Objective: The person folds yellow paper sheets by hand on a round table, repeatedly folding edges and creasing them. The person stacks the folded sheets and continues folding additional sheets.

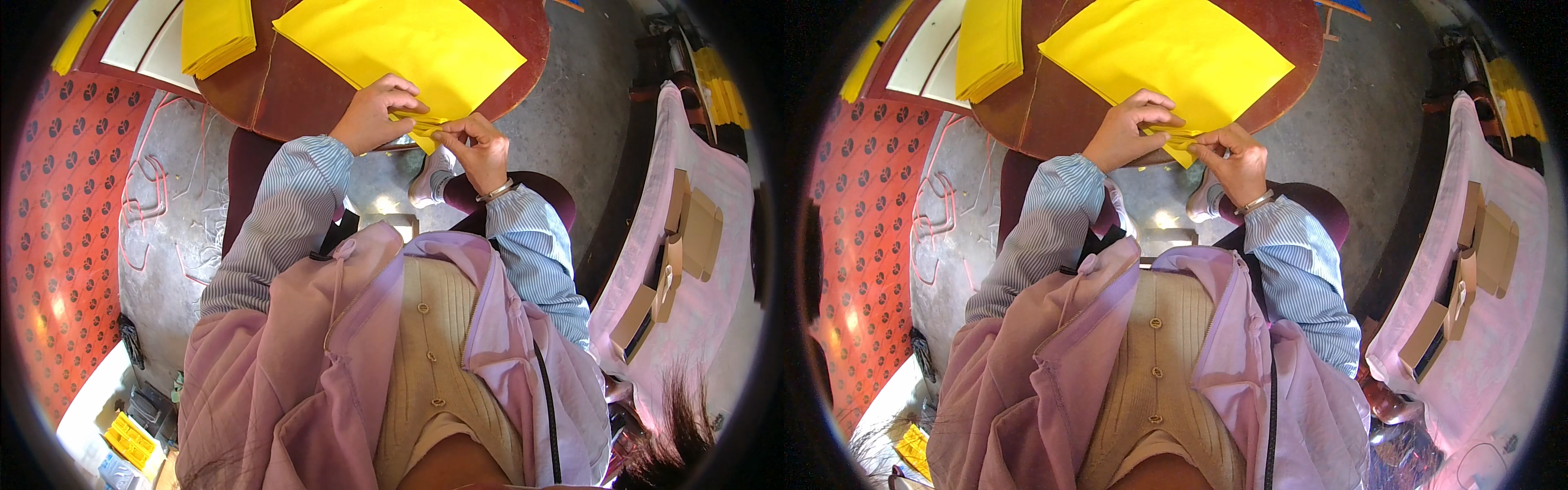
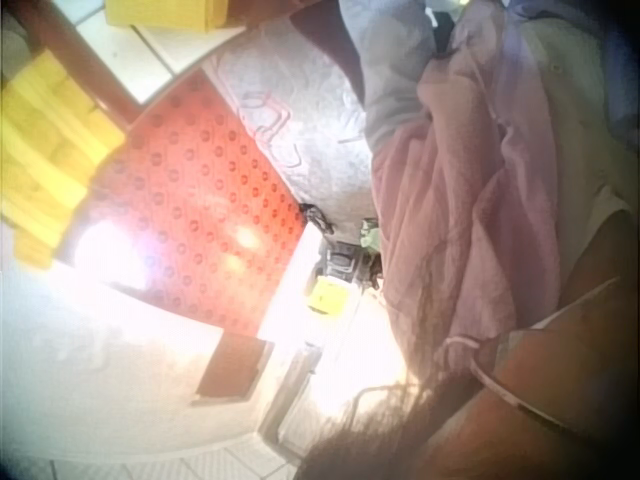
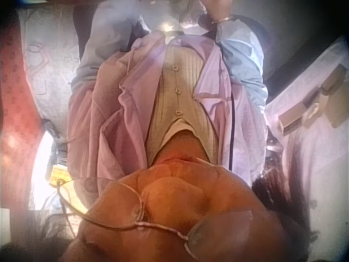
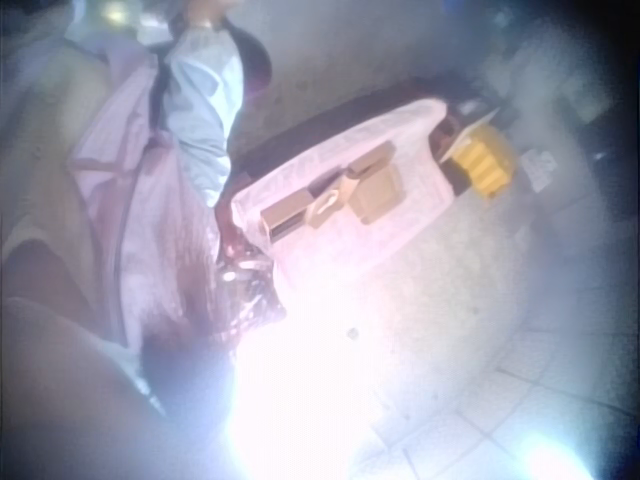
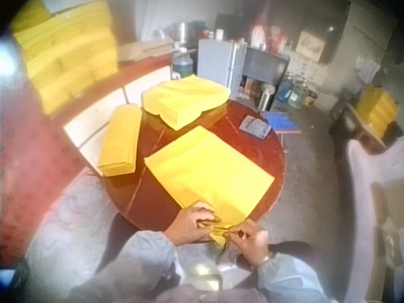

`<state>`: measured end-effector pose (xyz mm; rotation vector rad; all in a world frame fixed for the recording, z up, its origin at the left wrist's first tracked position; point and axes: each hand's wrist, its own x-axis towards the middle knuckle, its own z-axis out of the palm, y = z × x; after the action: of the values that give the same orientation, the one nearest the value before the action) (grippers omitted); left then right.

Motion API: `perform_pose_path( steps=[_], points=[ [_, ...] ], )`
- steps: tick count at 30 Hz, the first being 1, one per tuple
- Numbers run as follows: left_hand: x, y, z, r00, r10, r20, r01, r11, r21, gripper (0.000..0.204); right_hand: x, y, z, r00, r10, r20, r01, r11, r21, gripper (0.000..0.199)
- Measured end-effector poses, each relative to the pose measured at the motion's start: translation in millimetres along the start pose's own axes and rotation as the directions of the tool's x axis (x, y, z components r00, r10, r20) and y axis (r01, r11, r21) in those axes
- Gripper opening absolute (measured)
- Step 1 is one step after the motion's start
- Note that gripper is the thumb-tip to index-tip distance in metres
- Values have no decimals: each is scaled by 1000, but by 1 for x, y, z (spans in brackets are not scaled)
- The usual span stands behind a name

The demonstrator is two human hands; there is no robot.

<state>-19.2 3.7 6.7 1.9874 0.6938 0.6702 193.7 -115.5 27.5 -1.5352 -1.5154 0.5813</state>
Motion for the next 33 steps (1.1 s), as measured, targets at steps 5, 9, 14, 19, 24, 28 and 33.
perform_pose_path(
  steps=[5, 9, 14, 19, 24, 28, 33],
  points=[
    [0, 0, 1, 1000, 12, -13, -12, 1000, 27, 30, 0, 1, 1, 1000, 2, 2, -2, 1000, 6, 16],
    [0, -1, 2, 999, 31, -19, -31, 999, 31, 30, 0, 1, 1, 1000, 0, 2, 0, 1000, 12, 15],
    [0, -1, 4, 997, 56, -44, -54, 998, 42, 27, 0, 1, 1, 1000, 13, 12, -13, 1000, 11, 15],
    [-1, 1, 9, 994, 47, -94, -45, 999, 24, 20, 0, 1, 1, 1000, -8, 2, 8, 1000, -7, 16],
    [-1, -2, 9, 992, 82, -100, -78, 996, 50, 21, 0, 1, 0, 999, -21, 25, 21, 1000, 0, 17],
    [-1, -5, 10, 990, 89, -107, -83, 995, 62, 20, -1, 0, -2, 999, -32, 29, 32, 999, 11, 16],
    [-1, -6, 11, 988, 98, -117, -91, 994, 61, 20, -1, -2, -2, 999, -37, 19, 37, 999, -15, 15]
  ],
)
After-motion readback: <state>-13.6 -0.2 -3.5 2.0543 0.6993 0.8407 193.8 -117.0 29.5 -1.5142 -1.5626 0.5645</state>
